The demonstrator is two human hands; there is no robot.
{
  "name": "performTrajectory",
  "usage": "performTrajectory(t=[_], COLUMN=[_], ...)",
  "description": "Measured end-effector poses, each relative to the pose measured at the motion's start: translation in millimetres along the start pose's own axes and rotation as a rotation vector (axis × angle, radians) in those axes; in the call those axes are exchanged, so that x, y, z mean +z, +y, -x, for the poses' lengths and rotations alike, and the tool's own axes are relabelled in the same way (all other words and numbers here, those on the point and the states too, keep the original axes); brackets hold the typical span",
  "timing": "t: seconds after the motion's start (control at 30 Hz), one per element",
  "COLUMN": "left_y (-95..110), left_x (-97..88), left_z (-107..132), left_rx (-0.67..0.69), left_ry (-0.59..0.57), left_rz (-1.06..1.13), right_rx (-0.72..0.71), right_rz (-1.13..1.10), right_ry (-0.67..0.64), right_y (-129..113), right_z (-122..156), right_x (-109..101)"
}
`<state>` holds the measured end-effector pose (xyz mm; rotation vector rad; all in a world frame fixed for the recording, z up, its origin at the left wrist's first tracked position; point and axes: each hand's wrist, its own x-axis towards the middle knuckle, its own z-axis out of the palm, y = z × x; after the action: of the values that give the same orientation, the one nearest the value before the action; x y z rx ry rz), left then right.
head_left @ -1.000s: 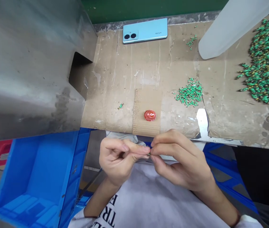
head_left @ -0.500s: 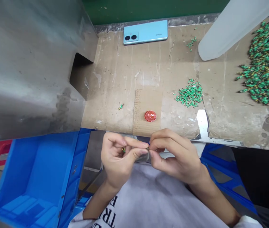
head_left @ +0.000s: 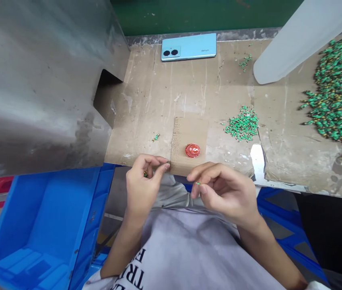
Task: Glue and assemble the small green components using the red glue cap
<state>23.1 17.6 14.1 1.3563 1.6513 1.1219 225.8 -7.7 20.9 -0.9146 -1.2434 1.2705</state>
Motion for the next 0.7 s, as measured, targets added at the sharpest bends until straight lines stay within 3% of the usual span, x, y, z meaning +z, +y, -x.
performTrajectory(t=[0.1,0.23,0.37,0.43,0.57,0.7], left_y=[-8.3,-10.6,-9.3,-11.0,-19.0,-22.0], left_x=[2.4,-1.2,-6.3,-5.1,4.4,2.6], left_z=[-5.7,-10.7,-29.3,-43.7,-63.9,-51.3], left_rx=[0.06,0.145,0.284,0.29,0.223,0.257], left_ry=[-0.055,-0.06,0.053,0.077,-0.027,-0.053], left_rz=[-0.239,-0.297,-0.318,-0.393,-0.497,-0.472], right_rx=[0.131,0.209,0.224,0.206,0.159,0.097], right_rz=[-0.238,-0.312,-0.245,-0.191,-0.038,0.095], right_ry=[0.011,0.023,0.081,0.1,0.15,0.29], right_y=[1.4,3.1,5.9,5.8,7.7,20.5], right_z=[-0.8,-2.5,-0.4,-1.1,-4.1,6.7], right_x=[0.1,-0.9,-1.9,-3.3,-13.7,-36.0])
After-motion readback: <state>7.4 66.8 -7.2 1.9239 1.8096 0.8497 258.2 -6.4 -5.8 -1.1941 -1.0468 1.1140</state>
